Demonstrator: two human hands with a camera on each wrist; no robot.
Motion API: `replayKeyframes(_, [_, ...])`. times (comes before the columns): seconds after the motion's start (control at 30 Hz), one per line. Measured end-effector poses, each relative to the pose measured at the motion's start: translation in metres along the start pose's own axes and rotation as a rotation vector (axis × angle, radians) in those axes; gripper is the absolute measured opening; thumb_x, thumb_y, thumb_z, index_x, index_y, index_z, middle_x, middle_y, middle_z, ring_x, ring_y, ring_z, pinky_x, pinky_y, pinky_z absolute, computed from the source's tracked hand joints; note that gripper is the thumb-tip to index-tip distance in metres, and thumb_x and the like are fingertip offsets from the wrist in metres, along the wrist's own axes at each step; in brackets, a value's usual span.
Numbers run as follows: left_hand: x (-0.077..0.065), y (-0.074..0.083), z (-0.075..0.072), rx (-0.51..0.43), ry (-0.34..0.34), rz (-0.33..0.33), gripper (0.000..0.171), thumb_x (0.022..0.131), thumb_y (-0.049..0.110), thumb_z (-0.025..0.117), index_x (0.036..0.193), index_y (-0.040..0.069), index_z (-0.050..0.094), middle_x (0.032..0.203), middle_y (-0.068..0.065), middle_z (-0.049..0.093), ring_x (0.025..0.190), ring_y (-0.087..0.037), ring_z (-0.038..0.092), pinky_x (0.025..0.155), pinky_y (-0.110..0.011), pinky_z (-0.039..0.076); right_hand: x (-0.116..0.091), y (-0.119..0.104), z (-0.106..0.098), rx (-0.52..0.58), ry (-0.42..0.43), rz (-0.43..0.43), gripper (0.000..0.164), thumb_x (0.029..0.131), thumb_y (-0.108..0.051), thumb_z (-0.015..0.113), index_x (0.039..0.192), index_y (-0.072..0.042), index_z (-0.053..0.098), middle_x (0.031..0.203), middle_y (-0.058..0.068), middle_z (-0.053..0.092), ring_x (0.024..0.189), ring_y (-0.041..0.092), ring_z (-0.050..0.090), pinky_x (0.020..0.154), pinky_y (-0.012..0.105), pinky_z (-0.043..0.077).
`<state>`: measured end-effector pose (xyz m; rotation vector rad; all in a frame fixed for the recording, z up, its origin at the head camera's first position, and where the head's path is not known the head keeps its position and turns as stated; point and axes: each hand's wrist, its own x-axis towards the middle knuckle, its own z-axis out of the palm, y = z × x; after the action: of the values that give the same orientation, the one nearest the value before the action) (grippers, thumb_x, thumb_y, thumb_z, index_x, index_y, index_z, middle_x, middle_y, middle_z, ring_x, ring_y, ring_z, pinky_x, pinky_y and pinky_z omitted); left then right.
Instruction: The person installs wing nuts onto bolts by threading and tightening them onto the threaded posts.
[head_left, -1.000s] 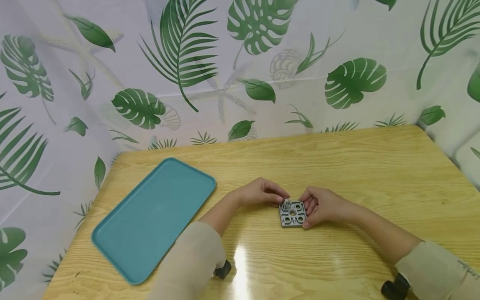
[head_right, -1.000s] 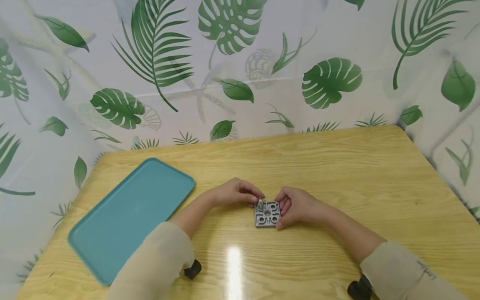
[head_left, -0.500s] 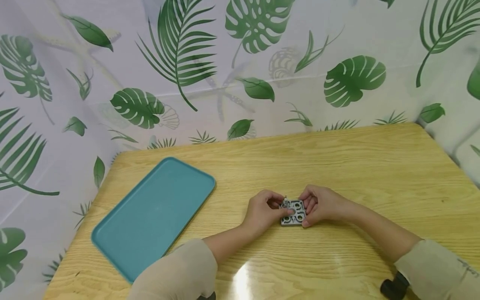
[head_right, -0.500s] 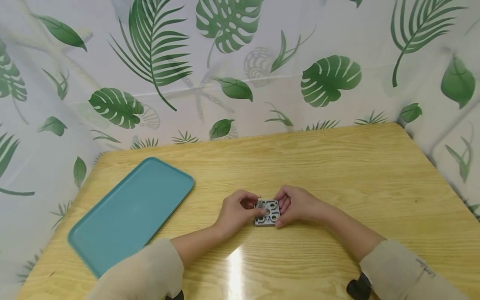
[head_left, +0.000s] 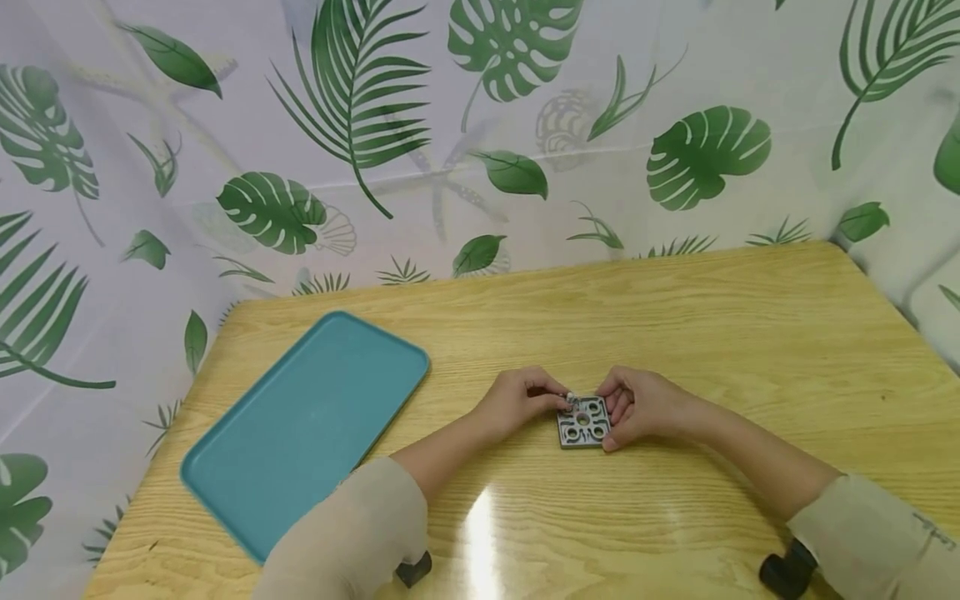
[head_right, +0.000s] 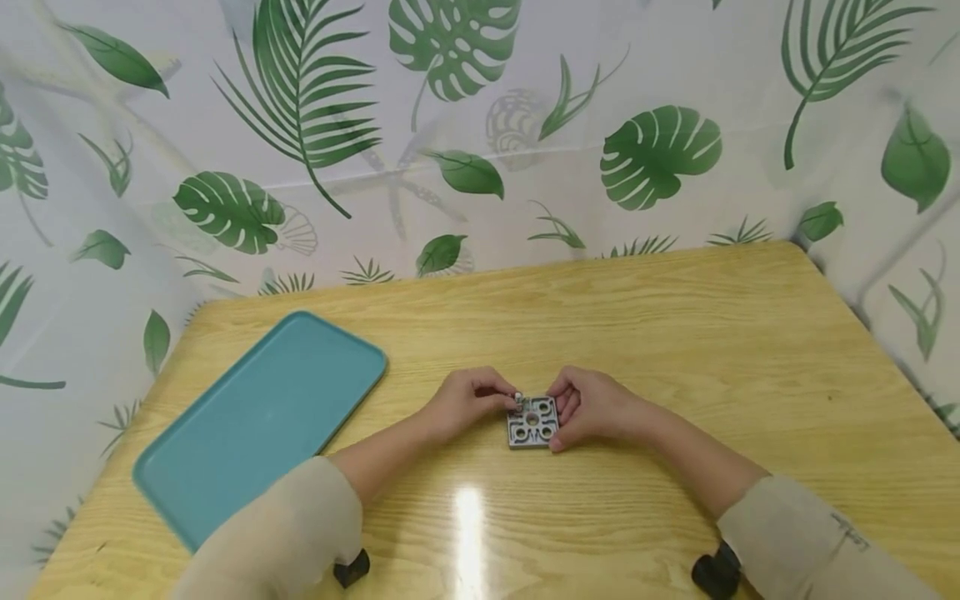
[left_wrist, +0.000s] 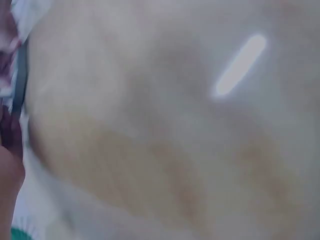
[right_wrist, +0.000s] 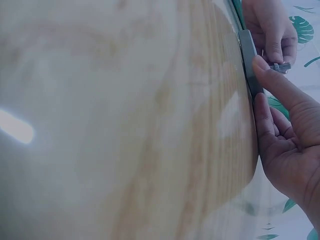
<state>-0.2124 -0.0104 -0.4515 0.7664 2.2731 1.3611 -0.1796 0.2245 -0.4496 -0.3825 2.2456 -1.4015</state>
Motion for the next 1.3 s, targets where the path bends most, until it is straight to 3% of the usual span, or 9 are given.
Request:
replayKeyframes(0.13, [0.015,-0.001,-0.017,0.061,-0.192,0.039,0.019,0.093,0.013,0.059,0.106,0.006,0.071,0.104,-0.005,0.069,0.095,-0.006,0.06,0.085,-0.017,0.047,0.0,-0.001,0.0,0.014,-0.003,0.008,0.063,0.062,-0.006,0.087,0.109,0.011,0.048,0.086,0.011,0.058,0.077,0.019,0.056,0.067,0.023,0.053])
replayKeyframes(0.23, [0.024,0.002,-0.022,0.103,-0.293,0.08,0.021,0.095,0.01,0.055,0.108,0.004,0.07,0.107,-0.007,0.068,0.098,-0.007,0.059,0.087,-0.016,0.046,-0.001,-0.002,0.0,0.024,-0.005,0.017,0.063,0.062,-0.006,0.087,0.109,0.01,0.047,0.087,0.011,0.057,0.078,0.019,0.056,0.067,0.023,0.052])
replayKeyframes(0.4, [0.032,0.004,-0.026,0.128,-0.379,0.092,0.021,0.096,0.007,0.053,0.11,0.003,0.069,0.11,-0.01,0.067,0.097,-0.004,0.058,0.086,-0.014,0.045,-0.002,-0.004,0.0,0.022,-0.003,0.019,0.063,0.063,-0.006,0.087,0.11,0.01,0.048,0.087,0.011,0.057,0.078,0.02,0.056,0.067,0.023,0.052])
replayKeyframes(0.53, [0.033,0.007,-0.026,0.107,-0.396,0.065,0.023,0.096,0.006,0.052,0.113,0.001,0.068,0.113,-0.011,0.066,0.096,-0.005,0.058,0.084,-0.015,0.047,-0.002,-0.004,0.0,0.015,-0.001,0.019,0.063,0.063,-0.006,0.087,0.11,0.01,0.048,0.087,0.011,0.058,0.078,0.019,0.056,0.067,0.023,0.053])
replayKeyframes(0.67, [0.029,0.009,-0.021,0.109,-0.312,0.036,0.026,0.096,0.007,0.054,0.118,0.003,0.066,0.115,-0.01,0.066,0.101,-0.009,0.06,0.084,-0.015,0.047,-0.002,-0.004,0.0,0.007,0.002,0.023,0.064,0.062,-0.007,0.087,0.11,0.009,0.048,0.086,0.011,0.058,0.078,0.019,0.056,0.067,0.023,0.053])
replayKeyframes(0.8, [0.017,0.008,-0.011,0.103,-0.122,-0.007,0.029,0.093,0.01,0.06,0.121,0.004,0.064,0.11,-0.007,0.068,0.1,-0.01,0.063,0.084,-0.015,0.047,-0.002,-0.004,0.0,0.014,0.0,0.026,0.063,0.062,-0.006,0.087,0.11,0.01,0.048,0.086,0.011,0.058,0.078,0.019,0.056,0.067,0.023,0.053])
replayKeyframes(0.93, [0.001,0.009,-0.001,0.023,0.041,-0.055,0.027,0.086,0.007,0.068,0.112,0.004,0.067,0.098,-0.004,0.068,0.086,-0.008,0.063,0.076,-0.017,0.051,-0.002,-0.004,0.0,0.02,0.005,0.028,0.064,0.062,-0.005,0.087,0.109,0.011,0.048,0.086,0.011,0.058,0.077,0.019,0.056,0.067,0.023,0.053])
replayKeyframes(1.1, [-0.013,0.011,0.008,-0.007,0.103,-0.078,0.025,0.077,0.011,0.078,0.1,0.006,0.069,0.088,0.0,0.066,0.075,-0.004,0.059,0.068,-0.017,0.051,-0.002,-0.003,0.0,0.021,0.01,0.026,0.063,0.061,-0.004,0.087,0.109,0.011,0.048,0.086,0.011,0.057,0.077,0.019,0.056,0.067,0.022,0.052])
replayKeyframes(1.3, [-0.019,0.014,0.015,0.01,0.146,-0.087,0.027,0.075,0.02,0.081,0.095,0.006,0.07,0.084,0.002,0.065,0.071,-0.002,0.057,0.064,-0.016,0.049,-0.001,-0.002,0.0,0.018,0.006,0.018,0.063,0.062,-0.005,0.087,0.109,0.011,0.048,0.087,0.011,0.057,0.078,0.019,0.056,0.067,0.022,0.053])
